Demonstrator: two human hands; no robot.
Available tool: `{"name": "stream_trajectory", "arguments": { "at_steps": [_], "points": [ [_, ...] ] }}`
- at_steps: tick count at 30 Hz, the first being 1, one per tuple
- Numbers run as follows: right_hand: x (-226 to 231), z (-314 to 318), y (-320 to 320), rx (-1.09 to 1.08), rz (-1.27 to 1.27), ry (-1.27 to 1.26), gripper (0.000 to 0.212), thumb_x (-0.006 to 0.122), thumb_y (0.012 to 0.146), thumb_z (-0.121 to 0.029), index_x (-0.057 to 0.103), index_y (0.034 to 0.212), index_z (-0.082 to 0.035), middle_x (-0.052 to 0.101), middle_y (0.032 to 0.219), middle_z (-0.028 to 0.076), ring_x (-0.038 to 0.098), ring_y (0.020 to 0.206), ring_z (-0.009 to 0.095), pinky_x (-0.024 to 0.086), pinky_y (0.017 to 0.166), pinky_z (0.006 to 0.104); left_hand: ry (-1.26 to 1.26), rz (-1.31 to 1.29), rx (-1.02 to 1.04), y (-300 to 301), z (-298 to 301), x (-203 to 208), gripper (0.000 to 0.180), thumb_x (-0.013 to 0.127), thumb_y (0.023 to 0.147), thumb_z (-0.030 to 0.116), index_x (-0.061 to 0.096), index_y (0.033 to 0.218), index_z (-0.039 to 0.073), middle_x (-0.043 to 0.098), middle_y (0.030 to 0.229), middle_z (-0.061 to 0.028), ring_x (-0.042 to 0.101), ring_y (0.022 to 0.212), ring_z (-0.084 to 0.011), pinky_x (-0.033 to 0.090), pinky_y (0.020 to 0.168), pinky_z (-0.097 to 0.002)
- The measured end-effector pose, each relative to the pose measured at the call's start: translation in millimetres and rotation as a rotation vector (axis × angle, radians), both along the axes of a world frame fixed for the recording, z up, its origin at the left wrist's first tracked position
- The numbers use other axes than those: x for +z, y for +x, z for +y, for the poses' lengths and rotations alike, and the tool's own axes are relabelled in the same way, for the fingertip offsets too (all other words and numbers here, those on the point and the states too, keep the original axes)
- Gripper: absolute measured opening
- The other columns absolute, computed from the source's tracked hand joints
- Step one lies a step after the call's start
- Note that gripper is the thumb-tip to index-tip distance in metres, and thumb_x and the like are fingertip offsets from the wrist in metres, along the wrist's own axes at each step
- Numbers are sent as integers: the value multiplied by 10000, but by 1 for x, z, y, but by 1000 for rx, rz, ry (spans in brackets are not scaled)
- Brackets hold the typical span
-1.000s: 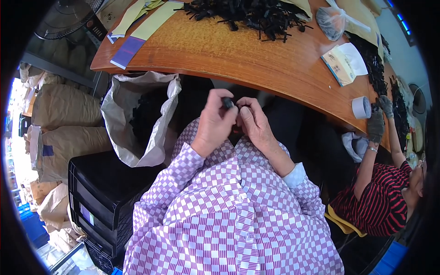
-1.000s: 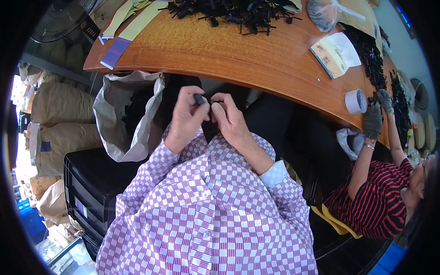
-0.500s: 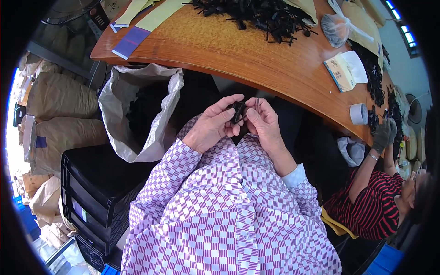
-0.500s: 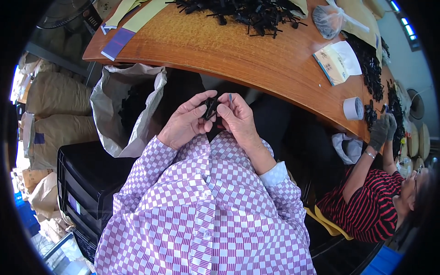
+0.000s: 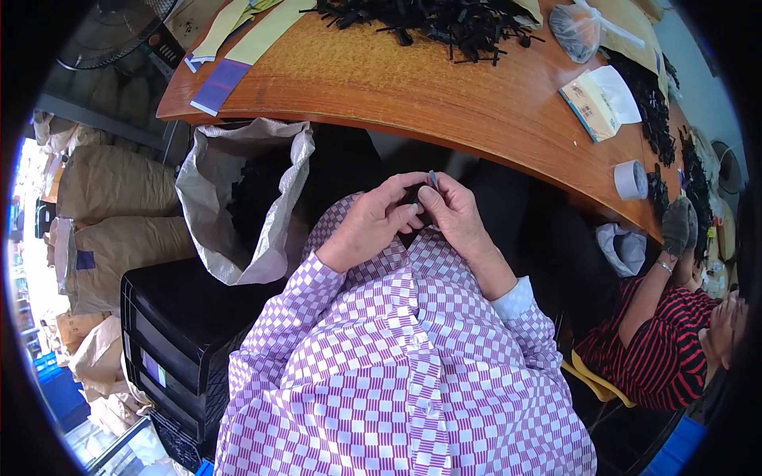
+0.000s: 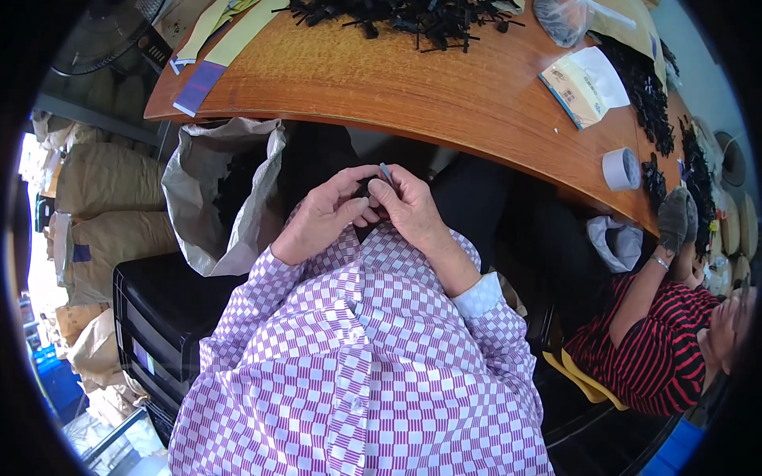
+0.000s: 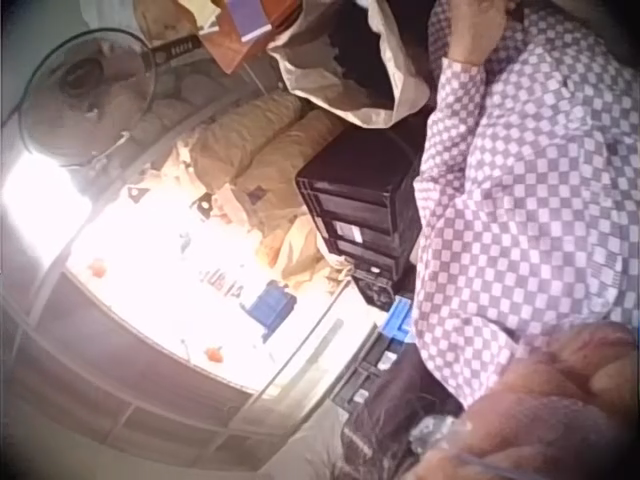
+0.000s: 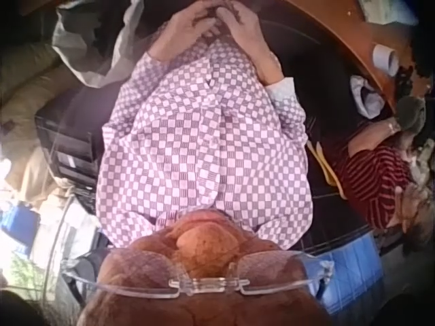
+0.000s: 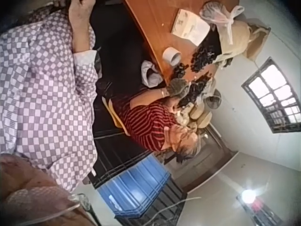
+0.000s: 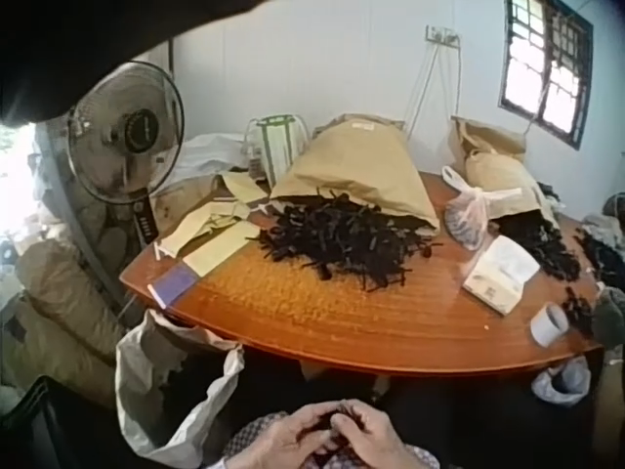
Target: Manually assembling small black rubber or plastic components at a workbench.
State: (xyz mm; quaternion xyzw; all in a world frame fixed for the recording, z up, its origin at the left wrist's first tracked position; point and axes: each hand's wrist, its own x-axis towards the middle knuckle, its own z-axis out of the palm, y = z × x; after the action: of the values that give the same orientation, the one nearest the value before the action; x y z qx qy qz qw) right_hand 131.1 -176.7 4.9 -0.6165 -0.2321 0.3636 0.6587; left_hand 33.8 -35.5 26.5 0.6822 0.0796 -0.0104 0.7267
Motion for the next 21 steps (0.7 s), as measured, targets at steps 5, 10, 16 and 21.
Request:
{"name": "stream_trajectory", "arguments": {
  "at_steps": [5, 10, 16, 21],
  "points": [
    [1, 3, -4, -86, -232, -39, 197, 532, 944, -174, 570, 1029, 0, 579, 755, 5, 525, 669, 46, 440, 597, 192, 281, -38, 83, 3, -12, 5, 365, 485, 903, -27, 486, 1265, 23, 614, 1020, -86, 623, 874, -125, 531, 723, -245],
    [11, -4, -4, 0, 192, 87, 278, 452, 980, -197, 509, 1160, 6, 496, 669, -13, 432, 534, 37, 345, 456, 185, 316, -101, 212, 4, -13, -1, 365, 481, 906, -24, 484, 1268, 22, 615, 1009, -78, 611, 869, -111, 524, 722, -234],
    [14, 0, -5, 23, 169, 57, 332, 405, 999, -244, 444, 1250, -29, 431, 648, -38, 357, 506, 37, 266, 439, 182, 270, -81, 224, 8, -15, -4, 379, 457, 915, -25, 464, 1291, 25, 610, 997, -61, 579, 859, -81, 504, 722, -223],
    [12, 2, -5, 5, 119, 60, 318, 409, 998, -228, 444, 1245, -32, 432, 650, -40, 353, 504, 33, 263, 432, 180, 254, -105, 242, 10, -17, -3, 373, 464, 909, -25, 479, 1279, 21, 613, 1021, -60, 579, 867, -82, 506, 722, -222]
  ]
}}
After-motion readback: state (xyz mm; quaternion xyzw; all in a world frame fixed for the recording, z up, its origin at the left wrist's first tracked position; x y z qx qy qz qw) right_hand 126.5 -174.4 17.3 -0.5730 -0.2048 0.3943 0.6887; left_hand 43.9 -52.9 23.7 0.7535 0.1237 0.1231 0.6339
